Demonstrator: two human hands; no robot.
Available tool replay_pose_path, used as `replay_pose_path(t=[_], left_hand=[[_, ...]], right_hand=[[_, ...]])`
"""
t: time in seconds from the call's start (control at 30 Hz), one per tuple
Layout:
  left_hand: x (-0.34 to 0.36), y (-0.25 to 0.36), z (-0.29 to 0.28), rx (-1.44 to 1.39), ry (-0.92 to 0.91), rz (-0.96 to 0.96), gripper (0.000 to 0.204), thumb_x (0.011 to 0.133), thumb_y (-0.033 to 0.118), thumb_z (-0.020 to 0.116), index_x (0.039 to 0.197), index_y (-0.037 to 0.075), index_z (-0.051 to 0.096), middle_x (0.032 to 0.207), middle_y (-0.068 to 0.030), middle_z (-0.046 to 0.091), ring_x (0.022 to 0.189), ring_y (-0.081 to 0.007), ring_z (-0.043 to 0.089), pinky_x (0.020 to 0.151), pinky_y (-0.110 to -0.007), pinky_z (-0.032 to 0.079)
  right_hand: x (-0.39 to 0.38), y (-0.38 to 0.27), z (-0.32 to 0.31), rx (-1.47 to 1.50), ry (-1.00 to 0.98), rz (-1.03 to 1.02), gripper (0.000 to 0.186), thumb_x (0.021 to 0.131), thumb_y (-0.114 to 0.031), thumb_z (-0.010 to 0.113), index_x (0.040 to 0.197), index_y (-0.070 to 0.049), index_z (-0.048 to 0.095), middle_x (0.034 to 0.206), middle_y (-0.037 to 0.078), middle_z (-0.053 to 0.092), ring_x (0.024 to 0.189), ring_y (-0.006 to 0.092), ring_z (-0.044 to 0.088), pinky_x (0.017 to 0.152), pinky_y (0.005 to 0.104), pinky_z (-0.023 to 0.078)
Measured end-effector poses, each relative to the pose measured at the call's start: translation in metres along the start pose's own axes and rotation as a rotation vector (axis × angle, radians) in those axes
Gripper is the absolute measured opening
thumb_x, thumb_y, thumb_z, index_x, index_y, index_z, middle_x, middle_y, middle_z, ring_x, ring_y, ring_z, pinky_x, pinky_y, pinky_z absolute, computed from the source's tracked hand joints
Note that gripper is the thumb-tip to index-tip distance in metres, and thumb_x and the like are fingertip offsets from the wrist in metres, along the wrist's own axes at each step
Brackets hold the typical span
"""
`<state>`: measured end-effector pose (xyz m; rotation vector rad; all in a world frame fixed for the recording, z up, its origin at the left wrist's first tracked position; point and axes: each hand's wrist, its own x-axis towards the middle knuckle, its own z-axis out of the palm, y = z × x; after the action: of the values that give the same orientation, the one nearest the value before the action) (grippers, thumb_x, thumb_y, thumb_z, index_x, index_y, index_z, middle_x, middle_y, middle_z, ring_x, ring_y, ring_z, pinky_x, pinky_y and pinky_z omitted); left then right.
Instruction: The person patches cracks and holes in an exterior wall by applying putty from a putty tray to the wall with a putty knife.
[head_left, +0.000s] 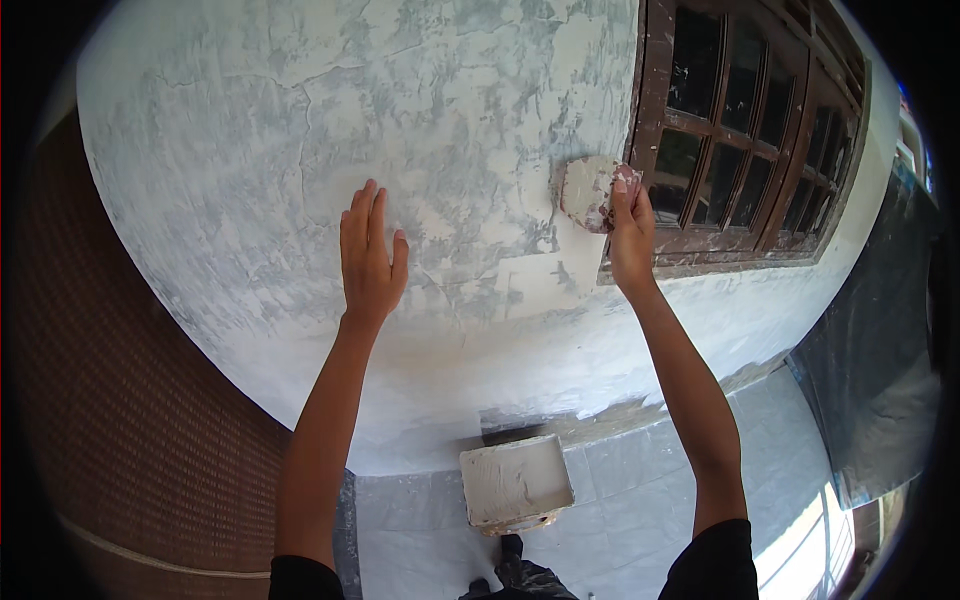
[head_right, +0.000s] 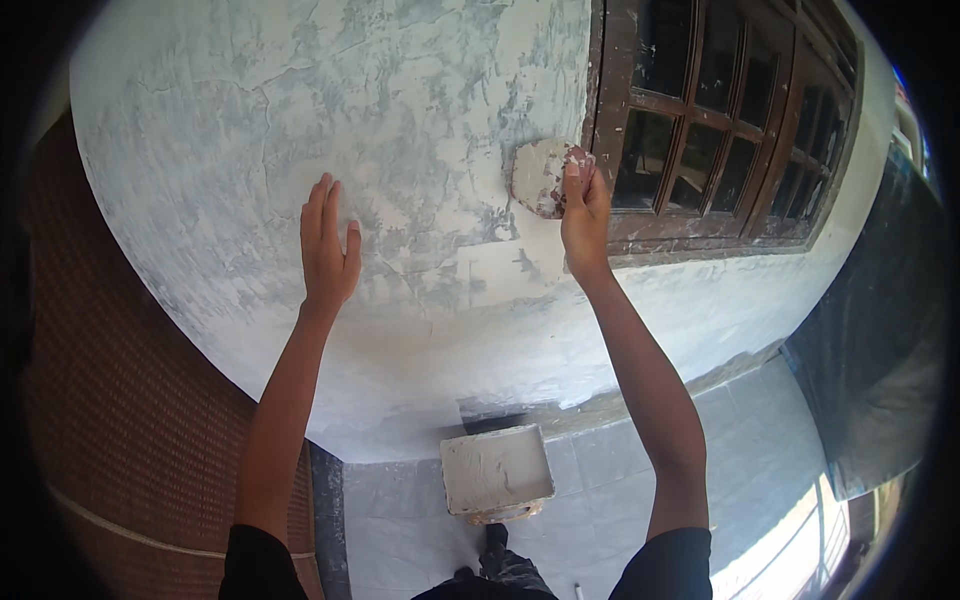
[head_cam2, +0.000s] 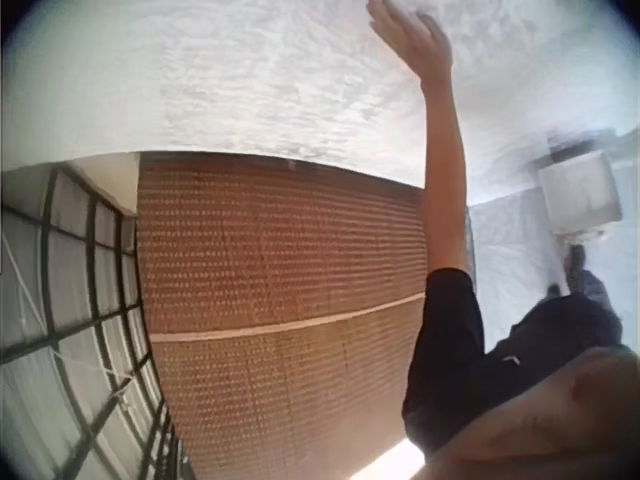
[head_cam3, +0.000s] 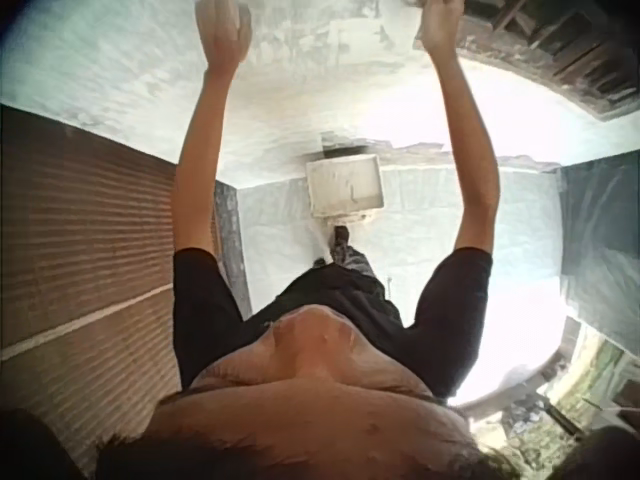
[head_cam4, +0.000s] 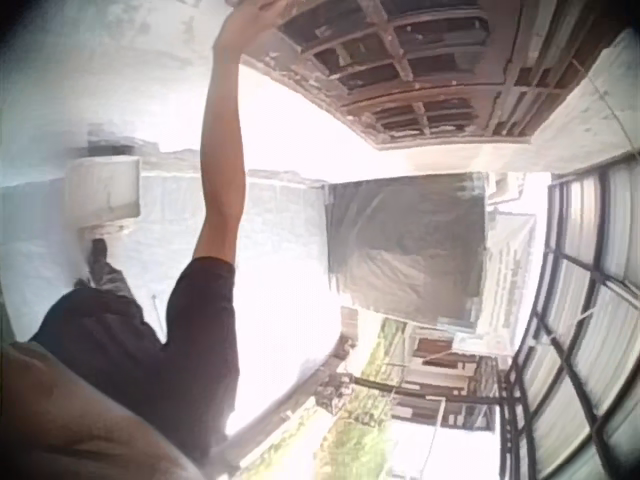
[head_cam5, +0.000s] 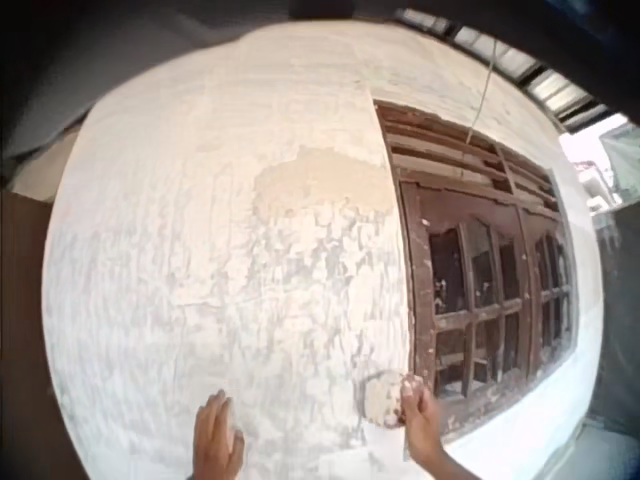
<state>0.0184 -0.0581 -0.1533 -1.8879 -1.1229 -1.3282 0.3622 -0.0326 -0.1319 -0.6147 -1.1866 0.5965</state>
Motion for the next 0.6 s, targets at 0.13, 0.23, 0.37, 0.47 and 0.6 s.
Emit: replay_pose_path(t=[0.13, 0.23, 0.37, 0.47, 0.6], left_hand=[[-0.078, 0.004, 0.011, -0.093, -0.095, -0.051, 0.056, 0.095, 0.007, 0.052, 0.148, -0.001, 0.038, 0.156, -0.0171, 0.036, 0.143, -0.0356, 0.036, 0.117, -0.05, 0.029], [-0.152, 0.013, 0.025, -0.164, -0.207, -0.149, 0.056, 0.095, 0.01, 0.053, 0.148, -0.001, 0.038, 0.154, -0.0184, 0.039, 0.143, -0.0357, 0.036, 0.118, -0.05, 0.029], [-0.253, 0.034, 0.036, -0.237, -0.373, -0.299, 0.055, 0.097, 0.012, 0.051, 0.149, -0.001, 0.037, 0.15, -0.0198, 0.042, 0.143, -0.0362, 0.036, 0.118, -0.048, 0.029], [-0.33, 0.052, 0.038, -0.276, -0.489, -0.409, 0.054, 0.099, 0.015, 0.05, 0.149, 0.0, 0.036, 0.15, -0.02, 0.042, 0.143, -0.0366, 0.036, 0.118, -0.048, 0.031], [-0.429, 0.079, 0.04, -0.306, -0.62, -0.539, 0.052, 0.102, 0.016, 0.049, 0.15, 0.003, 0.036, 0.15, -0.02, 0.042, 0.142, -0.0366, 0.038, 0.116, -0.046, 0.033]], right_hand=[[-0.072, 0.042, -0.021, -0.098, 0.015, 0.154, 0.038, 0.107, -0.033, 0.052, 0.128, -0.001, 0.056, 0.116, 0.004, 0.062, 0.103, 0.0082, 0.055, 0.091, 0.0263, 0.045], [-0.131, 0.079, -0.044, -0.136, 0.014, 0.284, 0.038, 0.107, -0.032, 0.051, 0.127, 0.0, 0.057, 0.118, 0.007, 0.063, 0.106, 0.0097, 0.056, 0.093, 0.0273, 0.045], [-0.221, 0.131, -0.076, -0.44, -0.039, 0.42, 0.035, 0.104, -0.032, 0.056, 0.117, 0.0, 0.061, 0.101, 0.008, 0.067, 0.092, 0.0107, 0.059, 0.084, 0.0293, 0.048], [-0.29, 0.168, -0.099, -0.733, -0.152, 0.503, 0.032, 0.101, -0.032, 0.06, 0.1, -0.001, 0.062, 0.08, 0.01, 0.066, 0.074, 0.0133, 0.06, 0.068, 0.0333, 0.049], [-0.378, 0.207, -0.125, -0.831, -0.303, 0.586, 0.026, 0.099, -0.026, 0.063, 0.098, 0.0, 0.062, 0.079, 0.015, 0.068, 0.069, 0.0223, 0.064, 0.066, 0.0358, 0.049]])
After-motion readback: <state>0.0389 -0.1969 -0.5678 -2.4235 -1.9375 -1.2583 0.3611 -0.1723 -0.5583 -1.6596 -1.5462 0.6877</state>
